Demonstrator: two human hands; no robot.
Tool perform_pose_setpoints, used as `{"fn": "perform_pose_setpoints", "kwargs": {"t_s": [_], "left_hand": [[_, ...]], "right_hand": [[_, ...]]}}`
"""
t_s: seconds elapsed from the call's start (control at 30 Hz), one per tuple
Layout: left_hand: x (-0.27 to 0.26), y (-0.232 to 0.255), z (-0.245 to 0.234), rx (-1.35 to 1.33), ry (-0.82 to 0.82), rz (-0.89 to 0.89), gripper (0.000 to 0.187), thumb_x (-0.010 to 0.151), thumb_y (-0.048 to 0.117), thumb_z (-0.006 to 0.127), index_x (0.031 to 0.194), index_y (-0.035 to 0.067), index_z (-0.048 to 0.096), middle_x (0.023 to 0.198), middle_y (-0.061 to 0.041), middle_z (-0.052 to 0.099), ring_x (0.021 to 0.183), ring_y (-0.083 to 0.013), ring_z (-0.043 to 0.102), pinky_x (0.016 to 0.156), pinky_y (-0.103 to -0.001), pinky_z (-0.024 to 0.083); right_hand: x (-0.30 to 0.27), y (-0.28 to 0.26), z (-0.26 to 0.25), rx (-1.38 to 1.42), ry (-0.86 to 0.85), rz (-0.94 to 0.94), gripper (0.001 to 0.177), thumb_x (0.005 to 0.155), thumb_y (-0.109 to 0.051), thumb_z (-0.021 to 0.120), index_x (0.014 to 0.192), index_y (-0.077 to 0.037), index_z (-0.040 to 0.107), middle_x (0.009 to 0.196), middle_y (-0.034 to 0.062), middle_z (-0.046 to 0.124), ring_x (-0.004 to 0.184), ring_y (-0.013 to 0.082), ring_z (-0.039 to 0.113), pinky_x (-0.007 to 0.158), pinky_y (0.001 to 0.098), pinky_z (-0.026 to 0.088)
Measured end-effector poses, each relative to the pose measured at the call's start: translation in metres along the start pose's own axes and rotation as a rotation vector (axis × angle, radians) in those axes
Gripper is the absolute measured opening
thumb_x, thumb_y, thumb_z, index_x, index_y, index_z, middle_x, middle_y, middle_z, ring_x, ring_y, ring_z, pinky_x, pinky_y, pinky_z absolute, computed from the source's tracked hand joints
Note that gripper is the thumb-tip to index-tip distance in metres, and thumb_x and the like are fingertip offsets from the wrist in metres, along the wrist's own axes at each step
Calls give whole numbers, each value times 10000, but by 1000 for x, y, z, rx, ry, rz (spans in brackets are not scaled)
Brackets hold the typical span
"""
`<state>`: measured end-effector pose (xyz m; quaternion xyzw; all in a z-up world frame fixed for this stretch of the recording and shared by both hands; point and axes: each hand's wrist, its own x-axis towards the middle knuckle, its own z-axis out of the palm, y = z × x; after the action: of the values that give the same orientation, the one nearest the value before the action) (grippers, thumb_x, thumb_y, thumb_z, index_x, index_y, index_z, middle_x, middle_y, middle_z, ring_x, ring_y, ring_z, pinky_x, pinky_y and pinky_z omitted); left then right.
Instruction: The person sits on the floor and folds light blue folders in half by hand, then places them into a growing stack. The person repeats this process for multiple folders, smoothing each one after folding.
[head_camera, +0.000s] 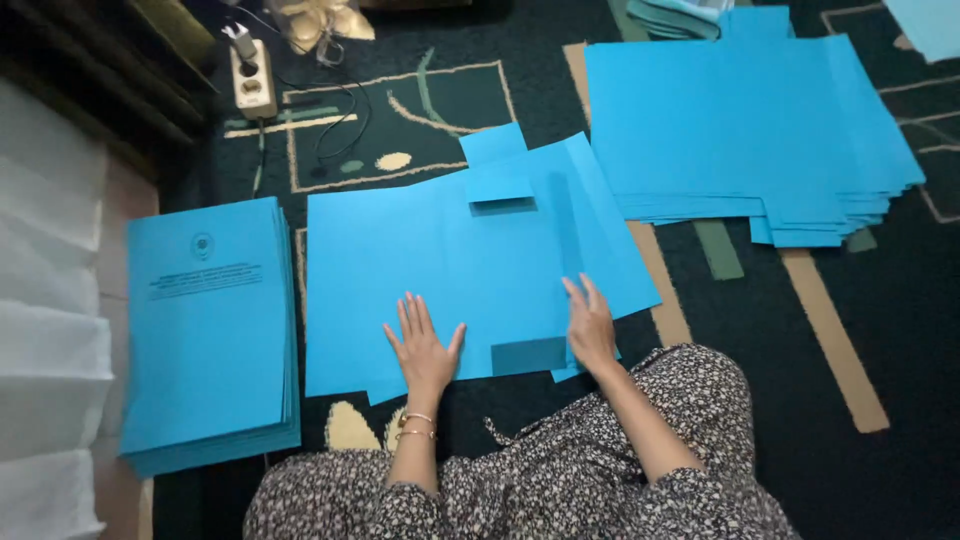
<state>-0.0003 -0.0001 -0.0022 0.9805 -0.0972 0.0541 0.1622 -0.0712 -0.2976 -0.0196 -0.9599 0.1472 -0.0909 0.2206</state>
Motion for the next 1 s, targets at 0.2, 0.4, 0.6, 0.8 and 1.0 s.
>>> {"fn": "perform_pose_setpoints", "kwargs": {"t_s": [0.2,0.4,0.6,0.8,1.0], "left_hand": [[-19,1,5,3,-120,-41,937,984,722,422,1625,63,242,1738,-147,115,1607,-325,88,1229,-685,79],[-34,0,8,-64,-206,-104,842,1025,644,412,1630,85,237,1739,-131,109,1608,-314,68,1227,-695,61],[-59,-17,-3,-232,157,-704,878,931,579,603,1597,85,314,1713,-179,172,1598,-349,88,1249,-649,13],[-35,-54,6,-825,572,-1072,1068,837,264,856,1604,233,114,1555,-161,241,1515,-340,256,1256,-520,220],[-26,-9,-69,-1087,615,-997,1046,802,309,904,1571,52,243,1589,-225,342,1523,-332,308,1299,-418,212]], "right_hand": [[9,60,7,446,-143,580,646,1029,-430,624,1576,-151,425,1378,114,646,1263,262,633,1013,460,551],[2,60,4,936,-109,587,504,1051,-43,492,1542,-155,467,1314,245,614,1157,443,637,902,532,587],[0,49,-9,867,19,693,541,992,-3,589,1497,-197,577,1308,318,613,1309,425,557,1079,508,488],[2,38,-20,852,107,726,550,965,-19,631,1463,-252,635,1244,272,665,1233,339,623,1040,437,501],[18,39,-2,542,20,542,529,1018,-126,571,1509,-323,583,1401,175,655,1337,291,588,1103,403,473]]}}
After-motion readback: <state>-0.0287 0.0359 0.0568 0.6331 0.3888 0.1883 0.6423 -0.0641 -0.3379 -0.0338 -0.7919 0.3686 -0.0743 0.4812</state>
